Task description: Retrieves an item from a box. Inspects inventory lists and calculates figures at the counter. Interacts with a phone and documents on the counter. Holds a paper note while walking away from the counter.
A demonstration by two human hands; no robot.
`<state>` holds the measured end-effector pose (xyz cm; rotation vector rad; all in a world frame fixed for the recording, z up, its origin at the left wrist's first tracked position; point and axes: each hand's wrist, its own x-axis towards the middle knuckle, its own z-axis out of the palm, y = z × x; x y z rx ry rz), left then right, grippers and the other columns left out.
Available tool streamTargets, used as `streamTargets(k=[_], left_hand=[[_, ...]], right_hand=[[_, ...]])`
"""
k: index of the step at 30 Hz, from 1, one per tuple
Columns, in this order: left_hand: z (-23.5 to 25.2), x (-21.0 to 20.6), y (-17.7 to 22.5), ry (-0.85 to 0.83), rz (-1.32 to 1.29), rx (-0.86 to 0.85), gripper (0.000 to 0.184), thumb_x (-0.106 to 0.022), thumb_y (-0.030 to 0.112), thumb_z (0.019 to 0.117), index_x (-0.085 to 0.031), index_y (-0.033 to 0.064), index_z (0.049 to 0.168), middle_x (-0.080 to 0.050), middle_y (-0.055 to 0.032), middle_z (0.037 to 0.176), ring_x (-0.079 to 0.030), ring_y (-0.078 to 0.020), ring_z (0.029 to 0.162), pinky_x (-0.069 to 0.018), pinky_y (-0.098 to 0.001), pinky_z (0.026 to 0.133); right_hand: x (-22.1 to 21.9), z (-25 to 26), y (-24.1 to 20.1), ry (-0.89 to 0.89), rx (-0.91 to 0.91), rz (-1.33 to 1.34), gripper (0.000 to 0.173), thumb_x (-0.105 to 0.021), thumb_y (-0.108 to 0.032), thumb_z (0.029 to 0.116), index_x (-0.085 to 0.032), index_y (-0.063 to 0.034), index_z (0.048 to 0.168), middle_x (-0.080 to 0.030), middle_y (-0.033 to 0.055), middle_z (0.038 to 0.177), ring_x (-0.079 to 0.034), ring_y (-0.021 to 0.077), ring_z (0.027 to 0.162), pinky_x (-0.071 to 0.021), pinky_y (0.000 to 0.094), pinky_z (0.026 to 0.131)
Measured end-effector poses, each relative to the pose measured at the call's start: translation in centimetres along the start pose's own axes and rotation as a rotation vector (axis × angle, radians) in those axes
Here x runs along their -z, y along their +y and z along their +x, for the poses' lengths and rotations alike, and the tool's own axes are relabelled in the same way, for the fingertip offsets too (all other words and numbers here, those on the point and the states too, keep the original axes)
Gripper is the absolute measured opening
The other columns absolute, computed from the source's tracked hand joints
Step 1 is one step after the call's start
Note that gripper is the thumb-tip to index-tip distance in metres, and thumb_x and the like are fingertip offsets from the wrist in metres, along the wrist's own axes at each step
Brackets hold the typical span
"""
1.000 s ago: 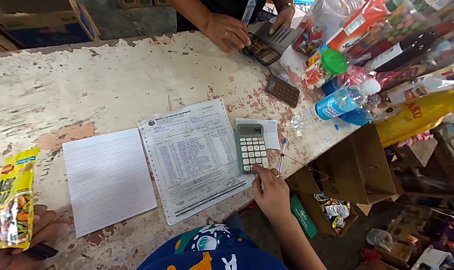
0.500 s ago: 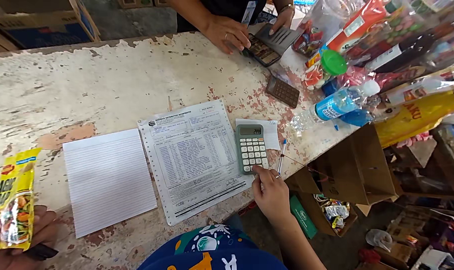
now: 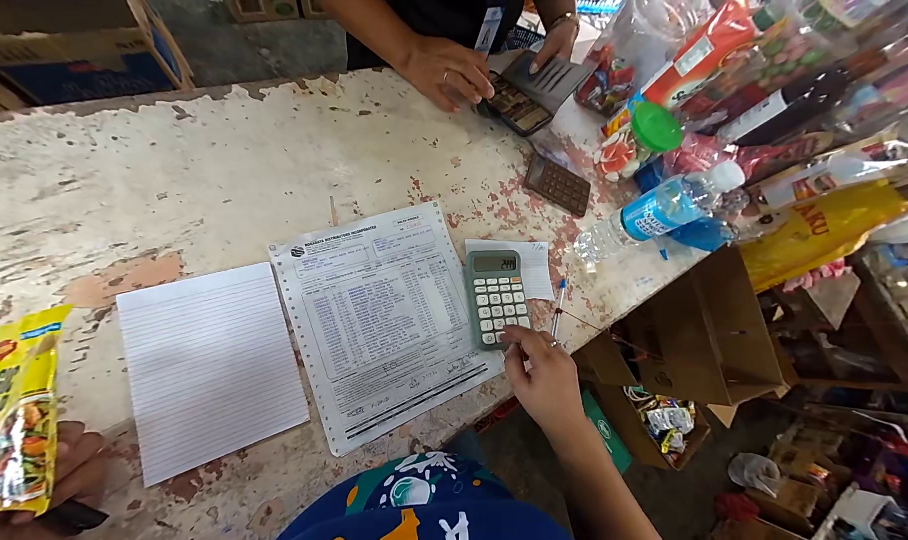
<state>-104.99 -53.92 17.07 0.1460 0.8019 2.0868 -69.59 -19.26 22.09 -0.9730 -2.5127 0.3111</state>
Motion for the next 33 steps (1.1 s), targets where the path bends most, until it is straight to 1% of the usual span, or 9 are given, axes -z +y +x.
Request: streamTargets(k=[5,10,14,17,20,22,24,29,33], left_hand=[[0.1,0.3,0.1,-0.023,0.026,0.003,0.029,-0.074,0.031,0.0892,-0.075,0.0064,0.104,-0.073,-0.0025,0.087,-0.065,-0.0042,0.062,-0.0510,-0.0135,0.052],[0.0,-0.1,0.1,-0.022,-0.021,0.012,0.027,-0.075,0.029,0.0885,-0.076,0.0055,0.103,-0.073,-0.0035,0.087,-0.066,-0.0043,0.062,-0.0509,-0.0131,0.051],[0.1,0.7,0.3,-0.054,-0.037,0.045,0.029,-0.074,0.029,0.0894,-0.076,0.0053,0.106,-0.074,-0.0044,0.088,-0.067,-0.0051,0.064,-0.0518,-0.0140,0.053],[0.0,0.6,0.3,-0.031,-0.006,0.038,0.029,-0.075,0.031,0.0893,-0.076,0.0059,0.105,-0.073,-0.0037,0.087,-0.066,-0.0052,0.064,-0.0515,-0.0142,0.053],[-0.2,0.4,0.2,-0.014,-0.008,0.028,0.029,-0.075,0.030,0.0894,-0.075,0.0057,0.105,-0.073,-0.0044,0.088,-0.067,-0.0059,0.064,-0.0525,-0.0148,0.054],[-0.1,-0.3,0.0,0.046,0.020,0.007,0.024,-0.073,0.028,0.0892,-0.074,0.0058,0.099,-0.072,-0.0035,0.084,-0.065,-0.0047,0.060,-0.0500,-0.0133,0.050],[0.0,-0.6,-0.2,0.089,0.029,-0.002,0.022,-0.073,0.026,0.0884,-0.073,0.0056,0.097,-0.071,-0.0034,0.082,-0.063,-0.0040,0.058,-0.0478,-0.0124,0.048],[0.0,-0.8,-0.1,0.095,-0.002,-0.003,0.023,-0.074,0.023,0.0876,-0.072,0.0024,0.096,-0.071,-0.0059,0.083,-0.064,-0.0054,0.058,-0.0496,-0.0131,0.048],[-0.1,-0.8,-0.1,0.069,-0.007,-0.001,0.024,-0.075,0.025,0.0877,-0.074,0.0033,0.099,-0.072,-0.0059,0.085,-0.065,-0.0055,0.060,-0.0500,-0.0131,0.050]], right_hand=[[-0.3,2.0,0.6,-0.004,-0.026,0.049,0.032,-0.051,-0.007,0.0933,-0.071,0.0009,0.117,-0.076,0.0146,0.104,-0.071,0.0330,0.084,-0.0558,0.0492,0.070],[-0.6,4.0,-0.2,-0.067,-0.007,0.040,0.029,-0.056,-0.005,0.0920,-0.072,0.0008,0.115,-0.076,0.0148,0.101,-0.071,0.0372,0.090,-0.0551,0.0545,0.076],[-1.8,4.6,-0.2,-0.093,0.054,0.025,0.032,-0.056,-0.005,0.0903,-0.073,-0.0014,0.117,-0.075,0.0143,0.102,-0.071,0.0377,0.092,-0.0557,0.0534,0.074],[-1.2,3.6,-0.6,-0.078,0.061,0.041,0.031,-0.054,-0.006,0.0908,-0.073,-0.0020,0.115,-0.075,0.0133,0.097,-0.071,0.0349,0.086,-0.0561,0.0516,0.072],[-0.3,1.1,-1.3,-0.002,0.113,0.049,0.031,-0.050,-0.007,0.0904,-0.075,-0.0036,0.108,-0.077,0.0089,0.095,-0.070,0.0273,0.079,-0.0554,0.0424,0.065],[-0.3,-0.5,-1.4,0.026,0.132,0.047,0.031,-0.049,-0.007,0.0908,-0.075,-0.0041,0.107,-0.077,0.0080,0.093,-0.070,0.0254,0.079,-0.0552,0.0385,0.065],[-0.4,-1.6,-1.2,0.037,0.128,0.036,0.032,-0.049,-0.008,0.0910,-0.074,-0.0052,0.110,-0.077,0.0067,0.096,-0.071,0.0234,0.084,-0.0565,0.0354,0.070],[-1.0,-2.4,-0.7,0.002,0.125,0.010,0.036,-0.050,-0.007,0.0890,-0.072,-0.0030,0.117,-0.077,0.0089,0.102,-0.071,0.0264,0.088,-0.0572,0.0374,0.070],[-0.2,-1.3,-0.5,-0.006,0.052,0.100,0.030,-0.052,-0.007,0.0902,-0.074,-0.0016,0.111,-0.076,0.0105,0.098,-0.072,0.0272,0.088,-0.0582,0.0409,0.074]])
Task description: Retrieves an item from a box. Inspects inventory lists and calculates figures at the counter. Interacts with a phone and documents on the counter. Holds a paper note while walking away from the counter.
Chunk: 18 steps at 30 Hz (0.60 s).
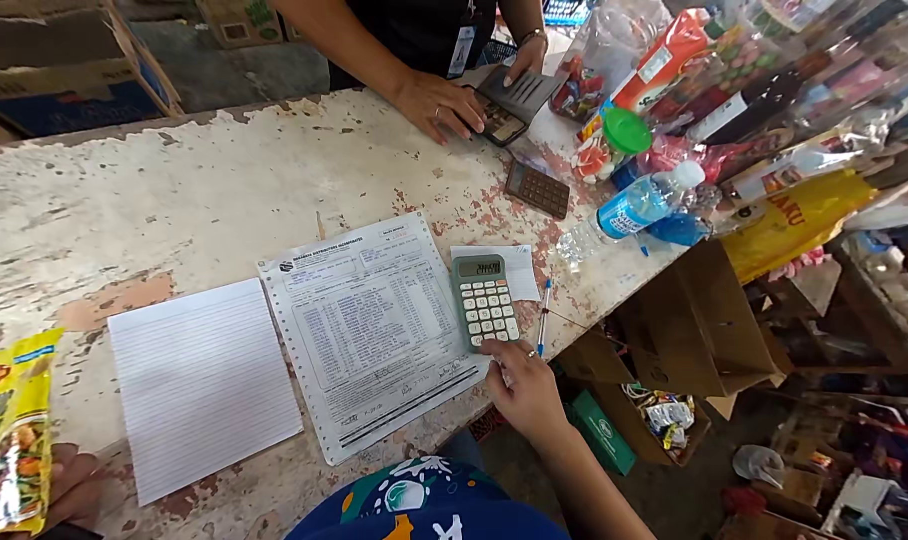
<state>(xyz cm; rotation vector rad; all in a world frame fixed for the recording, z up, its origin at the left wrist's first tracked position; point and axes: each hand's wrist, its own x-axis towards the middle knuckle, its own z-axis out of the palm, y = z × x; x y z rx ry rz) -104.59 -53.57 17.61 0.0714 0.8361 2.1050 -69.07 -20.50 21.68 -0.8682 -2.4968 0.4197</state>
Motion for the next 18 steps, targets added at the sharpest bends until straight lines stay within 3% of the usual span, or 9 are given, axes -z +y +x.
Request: streamTargets(k=[3,5,7,10,18], left_hand=[[0.0,0.8,0.3,-0.050,0.049,0.022,0.027,-0.075,0.029,0.0892,-0.075,0.0058,0.102,-0.073,-0.0047,0.088,-0.066,-0.0049,0.062,-0.0508,-0.0132,0.052],[0.0,0.8,0.4,-0.092,0.062,0.018,0.028,-0.073,0.032,0.0903,-0.076,0.0072,0.105,-0.074,-0.0036,0.089,-0.066,-0.0046,0.064,-0.0515,-0.0135,0.053],[-0.1,0.6,0.3,-0.112,0.060,0.010,0.028,-0.072,0.033,0.0910,-0.076,0.0085,0.105,-0.074,-0.0023,0.089,-0.066,-0.0038,0.065,-0.0514,-0.0133,0.054],[-0.1,0.7,0.2,-0.095,0.034,-0.011,0.027,-0.073,0.031,0.0905,-0.075,0.0085,0.105,-0.074,-0.0023,0.090,-0.066,-0.0042,0.065,-0.0518,-0.0139,0.054],[-0.2,1.9,-0.4,-0.030,-0.073,-0.052,0.029,-0.074,0.028,0.0890,-0.073,0.0038,0.105,-0.072,-0.0057,0.088,-0.065,-0.0047,0.060,-0.0512,-0.0134,0.050]], right_hand=[[0.6,1.1,1.4,0.069,-0.127,0.030,0.027,-0.054,-0.008,0.0919,-0.071,0.0031,0.109,-0.073,0.0177,0.103,-0.070,0.0337,0.093,-0.0548,0.0519,0.080],[0.9,1.8,2.4,0.040,-0.238,0.049,0.034,-0.054,-0.008,0.0936,-0.067,0.0060,0.122,-0.070,0.0226,0.120,-0.068,0.0389,0.111,-0.0521,0.0577,0.093],[0.8,2.4,3.1,-0.010,-0.299,0.088,0.039,-0.051,-0.010,0.0973,-0.060,0.0058,0.132,-0.066,0.0234,0.129,-0.066,0.0375,0.118,-0.0518,0.0555,0.098],[0.4,3.0,3.4,-0.055,-0.323,0.125,0.043,-0.049,-0.015,0.1016,-0.054,0.0023,0.140,-0.066,0.0217,0.131,-0.067,0.0338,0.116,-0.0534,0.0527,0.097],[0.3,4.5,3.0,-0.151,-0.359,0.076,0.045,-0.049,-0.018,0.1041,-0.051,-0.0039,0.147,-0.061,0.0196,0.140,-0.064,0.0380,0.120,-0.0507,0.0591,0.096]])
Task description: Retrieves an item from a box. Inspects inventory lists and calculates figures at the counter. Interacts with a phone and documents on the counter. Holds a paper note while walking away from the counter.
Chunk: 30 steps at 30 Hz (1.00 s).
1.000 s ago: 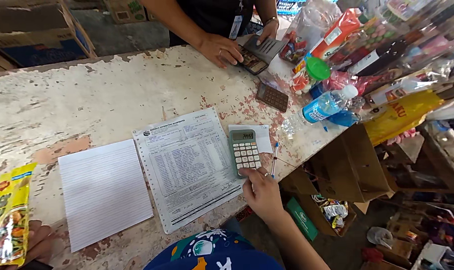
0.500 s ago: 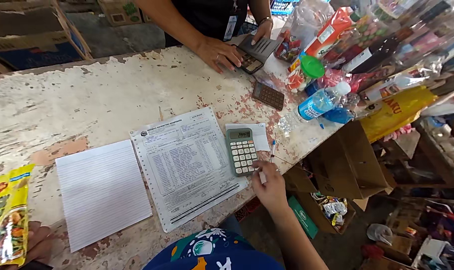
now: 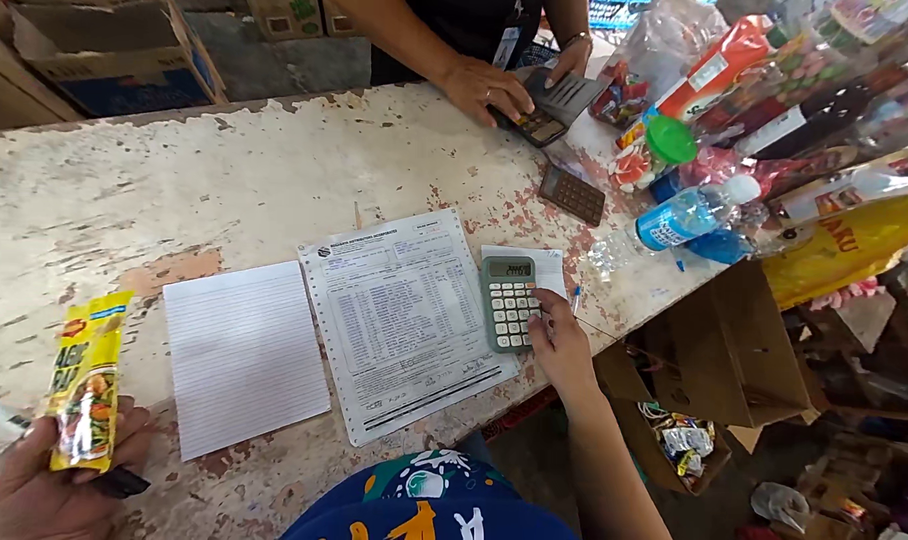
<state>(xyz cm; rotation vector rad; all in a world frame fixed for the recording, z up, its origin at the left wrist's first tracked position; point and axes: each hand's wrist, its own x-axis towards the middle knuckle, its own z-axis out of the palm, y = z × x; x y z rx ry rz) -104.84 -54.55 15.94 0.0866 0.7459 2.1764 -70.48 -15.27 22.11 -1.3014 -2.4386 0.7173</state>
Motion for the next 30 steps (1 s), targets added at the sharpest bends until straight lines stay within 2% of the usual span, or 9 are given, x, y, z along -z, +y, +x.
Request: streamTargets(k=[4,12,17,19,23,30], left_hand=[[0.0,0.5,-0.1,0.020,0.068,-0.016,0.029,-0.074,0.033,0.0884,-0.073,0.0083,0.104,-0.071,-0.0013,0.085,-0.062,-0.0021,0.057,-0.0487,-0.0124,0.047],[0.0,0.9,-0.1,0.038,0.090,-0.016,0.029,-0.073,0.034,0.0889,-0.072,0.0093,0.105,-0.070,-0.0005,0.084,-0.062,-0.0016,0.057,-0.0487,-0.0122,0.047],[-0.1,0.9,0.0,0.065,0.151,-0.026,0.027,-0.072,0.036,0.0894,-0.073,0.0123,0.104,-0.070,0.0018,0.082,-0.060,0.0000,0.056,-0.0468,-0.0112,0.047],[-0.1,0.9,0.0,0.094,0.178,-0.055,0.024,-0.068,0.034,0.0919,-0.072,0.0134,0.103,-0.069,0.0026,0.084,-0.060,0.0006,0.057,-0.0465,-0.0107,0.047],[0.0,1.0,-0.1,0.091,0.183,-0.055,0.024,-0.068,0.035,0.0916,-0.072,0.0137,0.103,-0.069,0.0025,0.083,-0.059,0.0004,0.057,-0.0463,-0.0112,0.047],[0.0,1.2,0.0,0.079,0.175,-0.043,0.026,-0.070,0.035,0.0907,-0.072,0.0140,0.105,-0.069,0.0026,0.084,-0.060,0.0000,0.057,-0.0467,-0.0112,0.048]], right_hand=[[-0.4,0.2,0.2,0.037,0.052,-0.035,0.043,-0.049,-0.017,0.1022,-0.054,-0.0018,0.143,-0.063,0.0207,0.136,-0.064,0.0409,0.119,-0.0506,0.0601,0.095],[-0.2,0.7,-0.3,0.028,0.050,-0.134,0.040,-0.050,-0.012,0.1014,-0.057,0.0002,0.139,-0.065,0.0220,0.133,-0.063,0.0451,0.118,-0.0481,0.0638,0.096],[-0.5,0.8,-1.0,0.052,0.061,-0.229,0.040,-0.050,-0.010,0.0988,-0.059,0.0009,0.136,-0.067,0.0256,0.124,-0.065,0.0495,0.108,-0.0492,0.0667,0.087],[-0.7,0.8,-1.2,0.064,0.075,-0.257,0.039,-0.051,-0.008,0.0988,-0.060,0.0019,0.135,-0.066,0.0258,0.127,-0.064,0.0505,0.112,-0.0482,0.0671,0.090],[-1.3,0.6,-1.4,0.100,0.084,-0.294,0.038,-0.051,-0.007,0.0971,-0.062,0.0036,0.132,-0.066,0.0255,0.128,-0.058,0.0497,0.124,-0.0451,0.0658,0.099],[-1.5,0.5,-1.5,0.104,0.079,-0.287,0.039,-0.050,-0.005,0.0973,-0.060,0.0041,0.134,-0.066,0.0272,0.126,-0.063,0.0499,0.114,-0.0468,0.0655,0.095]])
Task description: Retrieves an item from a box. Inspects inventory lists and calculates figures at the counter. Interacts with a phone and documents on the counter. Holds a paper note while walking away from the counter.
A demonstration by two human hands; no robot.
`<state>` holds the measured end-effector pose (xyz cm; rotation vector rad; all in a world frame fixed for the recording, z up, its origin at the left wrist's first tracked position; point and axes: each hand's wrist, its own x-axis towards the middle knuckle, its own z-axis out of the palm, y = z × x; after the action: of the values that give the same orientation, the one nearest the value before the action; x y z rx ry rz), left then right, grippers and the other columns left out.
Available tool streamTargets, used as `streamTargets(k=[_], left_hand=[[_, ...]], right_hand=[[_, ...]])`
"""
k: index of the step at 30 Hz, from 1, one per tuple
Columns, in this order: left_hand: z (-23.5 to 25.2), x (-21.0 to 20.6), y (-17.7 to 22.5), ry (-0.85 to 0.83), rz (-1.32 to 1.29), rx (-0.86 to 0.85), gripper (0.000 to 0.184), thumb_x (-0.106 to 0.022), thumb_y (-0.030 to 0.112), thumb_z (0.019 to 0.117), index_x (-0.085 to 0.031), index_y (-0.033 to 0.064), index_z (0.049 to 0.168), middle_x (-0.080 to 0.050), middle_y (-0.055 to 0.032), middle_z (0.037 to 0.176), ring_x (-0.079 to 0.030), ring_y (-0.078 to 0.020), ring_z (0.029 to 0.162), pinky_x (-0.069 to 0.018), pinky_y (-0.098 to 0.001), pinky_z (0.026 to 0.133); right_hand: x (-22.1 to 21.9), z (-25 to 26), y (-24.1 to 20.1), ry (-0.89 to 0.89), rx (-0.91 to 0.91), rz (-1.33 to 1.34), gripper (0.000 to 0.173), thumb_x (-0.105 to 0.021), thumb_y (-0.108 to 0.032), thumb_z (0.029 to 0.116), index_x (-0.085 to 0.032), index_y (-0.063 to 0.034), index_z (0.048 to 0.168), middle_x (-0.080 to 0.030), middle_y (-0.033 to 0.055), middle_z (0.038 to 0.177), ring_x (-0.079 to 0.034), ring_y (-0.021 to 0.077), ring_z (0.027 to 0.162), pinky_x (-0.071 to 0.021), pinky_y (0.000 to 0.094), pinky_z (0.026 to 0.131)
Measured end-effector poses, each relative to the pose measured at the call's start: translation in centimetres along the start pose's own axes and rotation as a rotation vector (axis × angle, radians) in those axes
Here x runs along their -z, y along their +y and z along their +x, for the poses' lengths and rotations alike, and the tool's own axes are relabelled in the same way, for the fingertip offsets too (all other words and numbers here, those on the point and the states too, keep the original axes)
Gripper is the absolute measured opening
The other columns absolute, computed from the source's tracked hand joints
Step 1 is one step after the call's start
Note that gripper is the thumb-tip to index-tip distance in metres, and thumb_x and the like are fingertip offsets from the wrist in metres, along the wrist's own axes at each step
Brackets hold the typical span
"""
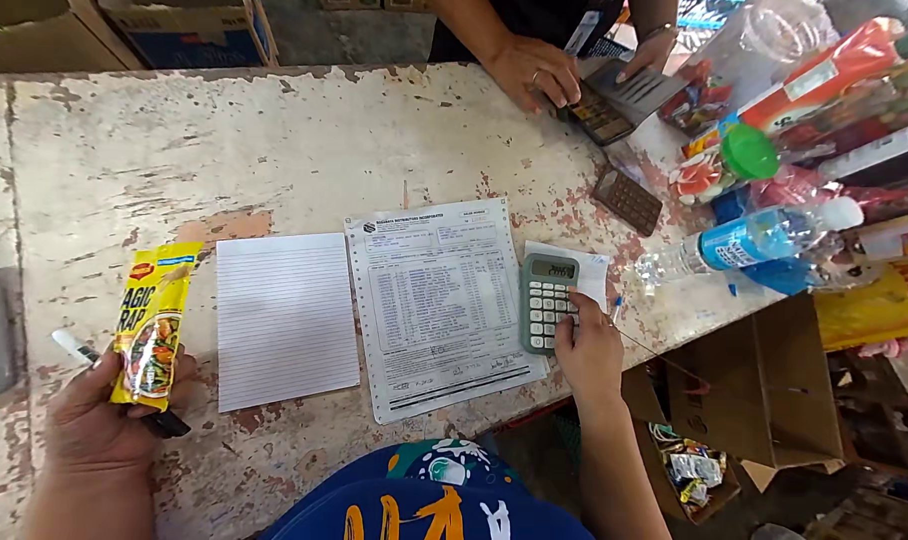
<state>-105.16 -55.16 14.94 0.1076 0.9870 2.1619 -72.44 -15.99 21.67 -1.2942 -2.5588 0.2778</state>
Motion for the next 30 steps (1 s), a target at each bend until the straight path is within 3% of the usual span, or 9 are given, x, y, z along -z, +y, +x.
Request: streamTargets(k=[15,20,24,26,29,30], left_hand=[[0.1,-0.4,0.1,-0.039,-0.100,0.039,0.027,-0.072,0.031,0.0898,-0.073,0.0094,0.106,-0.071,-0.0012,0.085,-0.063,-0.0024,0.059,-0.0499,-0.0128,0.049],[0.2,-0.4,0.0,-0.019,-0.063,0.025,0.027,-0.070,0.034,0.0912,-0.072,0.0109,0.105,-0.070,0.0007,0.085,-0.061,-0.0006,0.058,-0.0473,-0.0112,0.048],[0.1,-0.5,0.2,-0.078,-0.125,0.050,0.028,-0.071,0.032,0.0911,-0.074,0.0081,0.106,-0.073,-0.0028,0.088,-0.065,-0.0031,0.061,-0.0513,-0.0130,0.050],[0.1,-1.3,0.4,-0.110,-0.138,0.080,0.027,-0.072,0.030,0.0907,-0.074,0.0074,0.106,-0.074,-0.0040,0.088,-0.067,-0.0049,0.063,-0.0536,-0.0146,0.053],[0.2,-2.3,0.8,-0.142,-0.095,0.106,0.026,-0.075,0.030,0.0881,-0.077,0.0096,0.104,-0.074,-0.0018,0.087,-0.068,-0.0045,0.065,-0.0537,-0.0144,0.055],[0.2,-2.6,0.9,-0.135,-0.090,0.106,0.026,-0.076,0.030,0.0879,-0.076,0.0094,0.104,-0.074,-0.0020,0.087,-0.067,-0.0044,0.064,-0.0531,-0.0141,0.055]], right_hand=[[-0.2,0.2,0.5,0.024,0.027,-0.017,0.038,-0.050,-0.006,0.0963,-0.061,0.0042,0.132,-0.067,0.0265,0.124,-0.064,0.0492,0.113,-0.0479,0.0656,0.093],[-0.1,0.3,0.4,0.033,0.039,-0.034,0.038,-0.051,-0.005,0.0958,-0.062,0.0050,0.131,-0.067,0.0275,0.122,-0.065,0.0494,0.110,-0.0482,0.0660,0.091],[-0.3,0.5,0.6,0.015,0.033,-0.031,0.039,-0.052,-0.005,0.0952,-0.061,0.0051,0.132,-0.067,0.0273,0.124,-0.065,0.0492,0.112,-0.0481,0.0650,0.093],[0.3,0.7,1.3,-0.009,0.031,0.031,0.038,-0.054,-0.005,0.0954,-0.062,0.0040,0.131,-0.068,0.0260,0.121,-0.066,0.0475,0.109,-0.0496,0.0640,0.091],[2.7,0.8,1.9,-0.118,-0.041,0.222,0.035,-0.053,-0.007,0.1002,-0.063,-0.0001,0.133,-0.069,0.0207,0.124,-0.065,0.0407,0.115,-0.0509,0.0593,0.096],[3.3,0.5,1.9,-0.089,-0.032,0.247,0.034,-0.052,-0.007,0.0993,-0.066,0.0000,0.129,-0.071,0.0195,0.119,-0.067,0.0386,0.110,-0.0525,0.0576,0.092]])
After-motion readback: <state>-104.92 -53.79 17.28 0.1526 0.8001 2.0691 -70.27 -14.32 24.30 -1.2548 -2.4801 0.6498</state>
